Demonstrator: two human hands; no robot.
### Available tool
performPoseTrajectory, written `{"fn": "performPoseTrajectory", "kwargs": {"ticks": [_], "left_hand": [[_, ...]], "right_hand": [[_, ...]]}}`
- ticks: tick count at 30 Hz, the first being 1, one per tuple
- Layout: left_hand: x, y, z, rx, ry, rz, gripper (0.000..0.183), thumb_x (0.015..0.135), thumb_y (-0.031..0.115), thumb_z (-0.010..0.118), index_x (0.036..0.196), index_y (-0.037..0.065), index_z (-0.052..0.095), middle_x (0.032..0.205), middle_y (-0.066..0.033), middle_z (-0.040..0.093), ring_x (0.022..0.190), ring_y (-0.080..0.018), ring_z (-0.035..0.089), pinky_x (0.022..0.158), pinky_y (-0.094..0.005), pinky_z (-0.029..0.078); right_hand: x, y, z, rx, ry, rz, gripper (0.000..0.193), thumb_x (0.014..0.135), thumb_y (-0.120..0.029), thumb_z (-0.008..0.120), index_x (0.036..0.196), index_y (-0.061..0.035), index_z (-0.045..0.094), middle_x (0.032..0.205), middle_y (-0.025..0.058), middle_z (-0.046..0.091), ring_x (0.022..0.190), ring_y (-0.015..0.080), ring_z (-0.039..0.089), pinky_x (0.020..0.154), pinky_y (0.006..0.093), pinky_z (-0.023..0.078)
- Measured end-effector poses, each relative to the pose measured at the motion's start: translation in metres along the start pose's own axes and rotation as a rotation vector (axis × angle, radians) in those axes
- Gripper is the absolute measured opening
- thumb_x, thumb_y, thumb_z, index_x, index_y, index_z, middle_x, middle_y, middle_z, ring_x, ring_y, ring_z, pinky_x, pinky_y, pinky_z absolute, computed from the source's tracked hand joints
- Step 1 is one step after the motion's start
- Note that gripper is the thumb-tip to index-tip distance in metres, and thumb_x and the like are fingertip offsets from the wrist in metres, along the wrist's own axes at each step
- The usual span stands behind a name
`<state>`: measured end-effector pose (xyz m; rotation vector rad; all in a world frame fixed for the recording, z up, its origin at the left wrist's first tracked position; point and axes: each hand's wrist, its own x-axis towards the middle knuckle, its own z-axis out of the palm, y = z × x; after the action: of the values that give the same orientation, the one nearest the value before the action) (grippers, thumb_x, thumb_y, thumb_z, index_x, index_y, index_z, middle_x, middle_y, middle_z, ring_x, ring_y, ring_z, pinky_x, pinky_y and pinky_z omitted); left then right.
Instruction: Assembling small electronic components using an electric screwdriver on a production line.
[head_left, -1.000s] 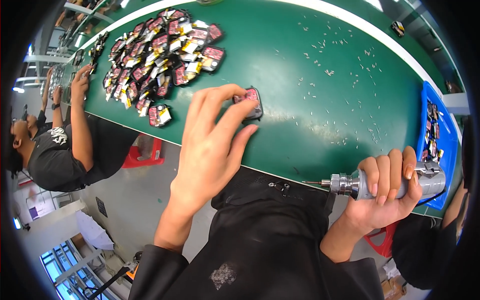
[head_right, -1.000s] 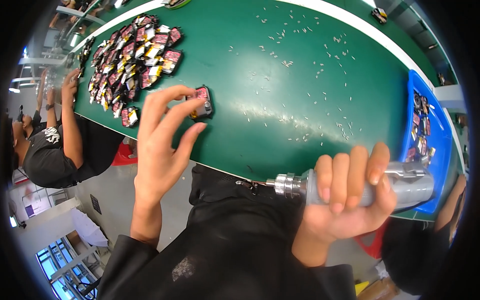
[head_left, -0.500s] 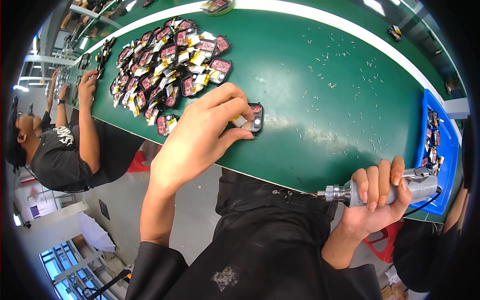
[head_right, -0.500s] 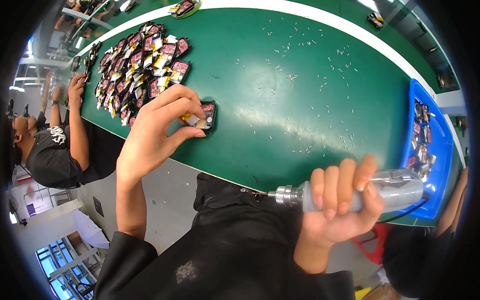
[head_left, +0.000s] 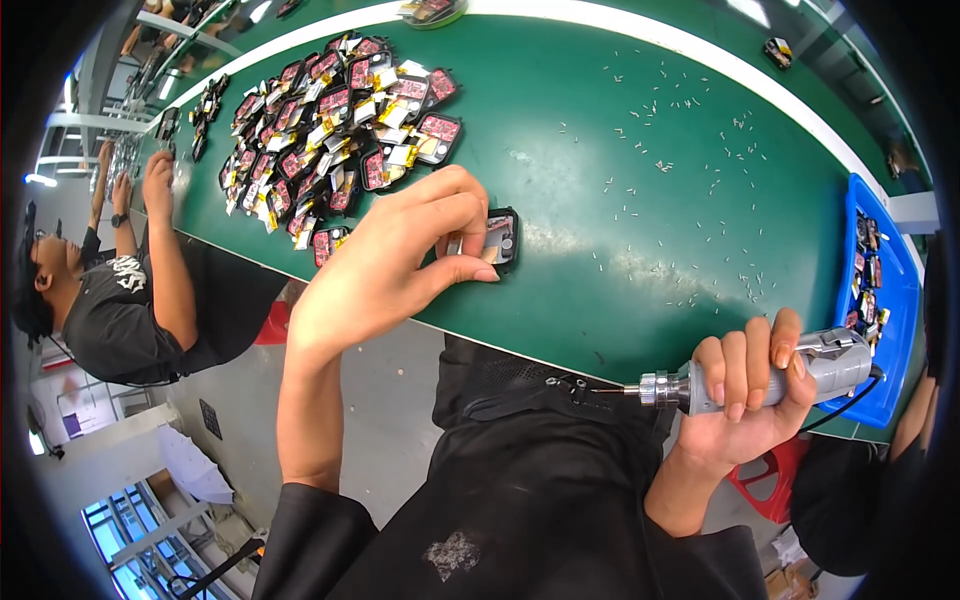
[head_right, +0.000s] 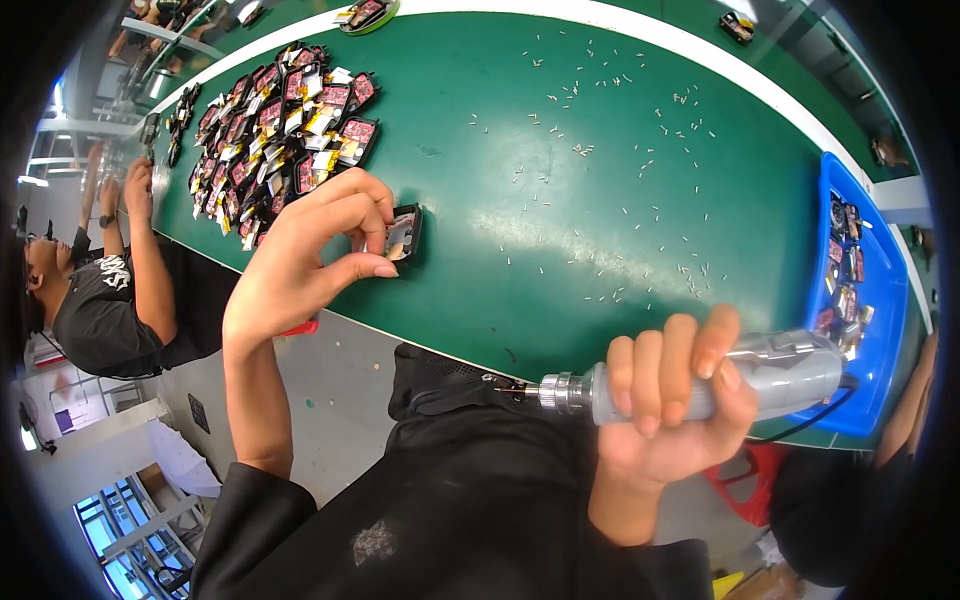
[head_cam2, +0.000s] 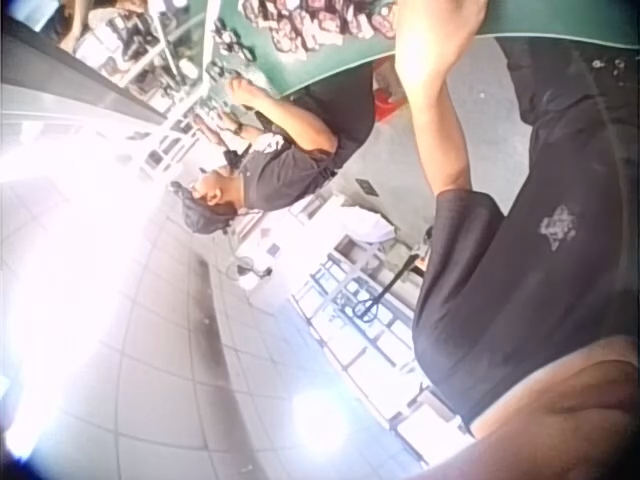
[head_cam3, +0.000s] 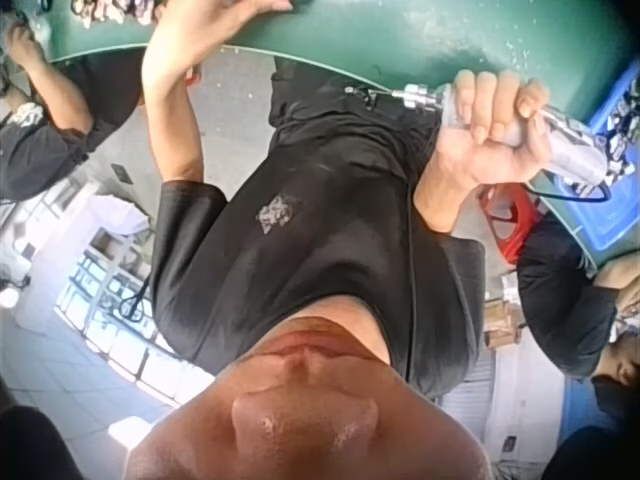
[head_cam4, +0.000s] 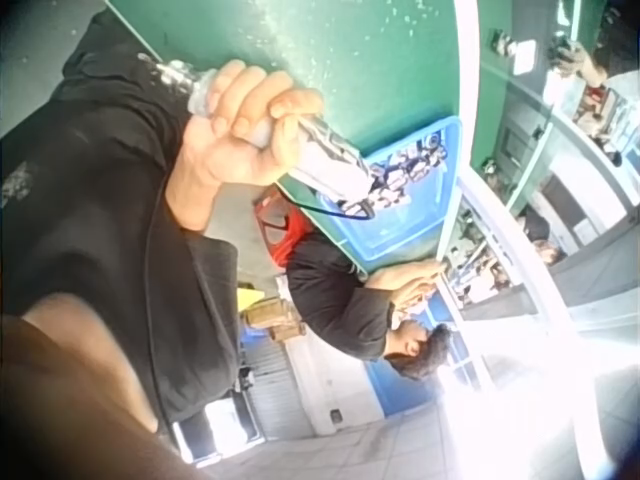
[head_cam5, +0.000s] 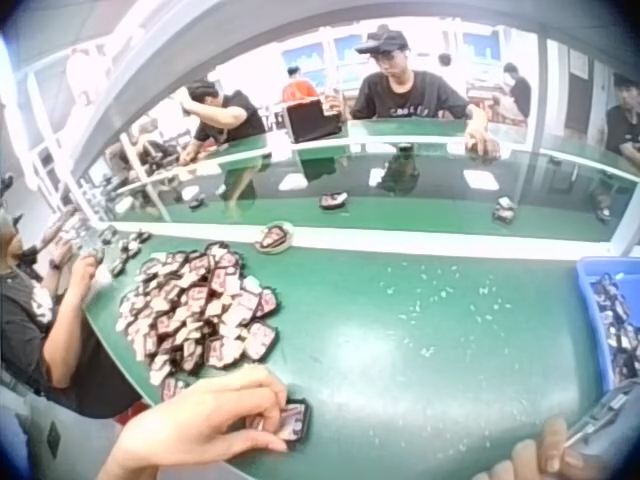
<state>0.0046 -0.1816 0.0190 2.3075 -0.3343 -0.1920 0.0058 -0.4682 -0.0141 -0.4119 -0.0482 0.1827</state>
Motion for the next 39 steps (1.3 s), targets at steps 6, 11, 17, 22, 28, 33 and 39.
{"fn": "performPoseTrajectory", "kwargs": {"ticks": [6, 11, 17, 22, 28, 33, 39], "left_hand": [[0.0, 0.006, 0.013, 0.008, 0.049, -0.041, 0.022, 0.071, -0.003, 0.072, 0.084, 0.001, 0.055, 0.09, -0.0071, 0.054, 0.077, -0.0192, 0.052, 0.068, -0.0297, 0.044], [-0.004, 0.01, 0.033, 0.253, 0.296, 0.026, 0.02, 0.074, -0.009, 0.067, 0.089, 0.0, 0.058, 0.084, -0.0067, 0.053, 0.068, -0.0177, 0.054, 0.061, -0.0281, 0.044], [-0.005, 0.01, 0.052, 0.398, 0.441, 0.177, 0.02, 0.069, -0.01, 0.069, 0.085, -0.002, 0.06, 0.092, -0.0088, 0.063, 0.071, -0.0225, 0.059, 0.06, -0.0317, 0.048], [-0.016, 0.025, 0.08, 0.443, 0.395, 0.398, 0.034, 0.058, -0.006, 0.072, 0.091, -0.006, 0.063, 0.09, -0.0155, 0.065, 0.076, -0.0305, 0.062, 0.062, -0.0348, 0.053], [-0.018, 0.031, 0.094, 0.515, 0.442, 0.464, 0.031, 0.059, 0.001, 0.067, 0.087, -0.01, 0.062, 0.089, -0.02, 0.064, 0.074, -0.0307, 0.063, 0.059, -0.0345, 0.054], [-0.018, 0.024, 0.095, 0.562, 0.473, 0.548, 0.034, 0.056, 0.007, 0.063, 0.084, -0.011, 0.061, 0.087, -0.021, 0.062, 0.072, -0.0293, 0.062, 0.058, -0.0325, 0.054], [-0.021, 0.03, 0.094, 0.561, 0.458, 0.506, 0.039, 0.049, 0.007, 0.059, 0.083, -0.012, 0.061, 0.086, -0.021, 0.062, 0.071, -0.0285, 0.062, 0.058, -0.0319, 0.054]], "right_hand": [[-0.002, 0.004, 0.002, -0.015, -0.009, 0.033, 0.012, 0.09, -0.018, 0.045, 0.083, -0.009, 0.04, 0.056, 0.0008, 0.04, 0.044, 0.0109, 0.038, 0.05, 0.0287, 0.035], [-0.007, 0.008, 0.003, -0.009, -0.015, 0.069, 0.013, 0.089, -0.018, 0.045, 0.082, -0.0093, 0.04, 0.056, 0.0007, 0.04, 0.044, 0.0114, 0.038, 0.051, 0.0296, 0.035], [-0.02, 0.018, 0.01, -0.05, 0.009, 0.153, 0.013, 0.089, -0.019, 0.046, 0.083, -0.009, 0.04, 0.057, 0.001, 0.04, 0.045, 0.0127, 0.04, 0.054, 0.0312, 0.038], [-0.04, 0.047, 0.024, -0.166, 0.102, 0.378, 0.019, 0.091, -0.027, 0.049, 0.087, -0.0099, 0.042, 0.067, 0.002, 0.044, 0.057, 0.0152, 0.046, 0.062, 0.032, 0.04], [-0.053, 0.059, 0.013, -0.115, 0.047, 0.327, 0.01, 0.09, -0.01, 0.049, 0.096, -0.0031, 0.045, 0.092, 0.015, 0.052, 0.088, 0.0265, 0.055, 0.085, 0.0407, 0.044], [-0.055, 0.058, 0.008, -0.098, 0.049, 0.347, 0.01, 0.09, -0.01, 0.049, 0.096, -0.0031, 0.045, 0.093, 0.0152, 0.052, 0.09, 0.0268, 0.055, 0.087, 0.0414, 0.044], [-0.055, 0.057, 0.007, -0.091, 0.048, 0.359, 0.011, 0.089, -0.011, 0.05, 0.096, -0.0032, 0.045, 0.093, 0.0156, 0.052, 0.089, 0.027, 0.055, 0.086, 0.0424, 0.044]]}}
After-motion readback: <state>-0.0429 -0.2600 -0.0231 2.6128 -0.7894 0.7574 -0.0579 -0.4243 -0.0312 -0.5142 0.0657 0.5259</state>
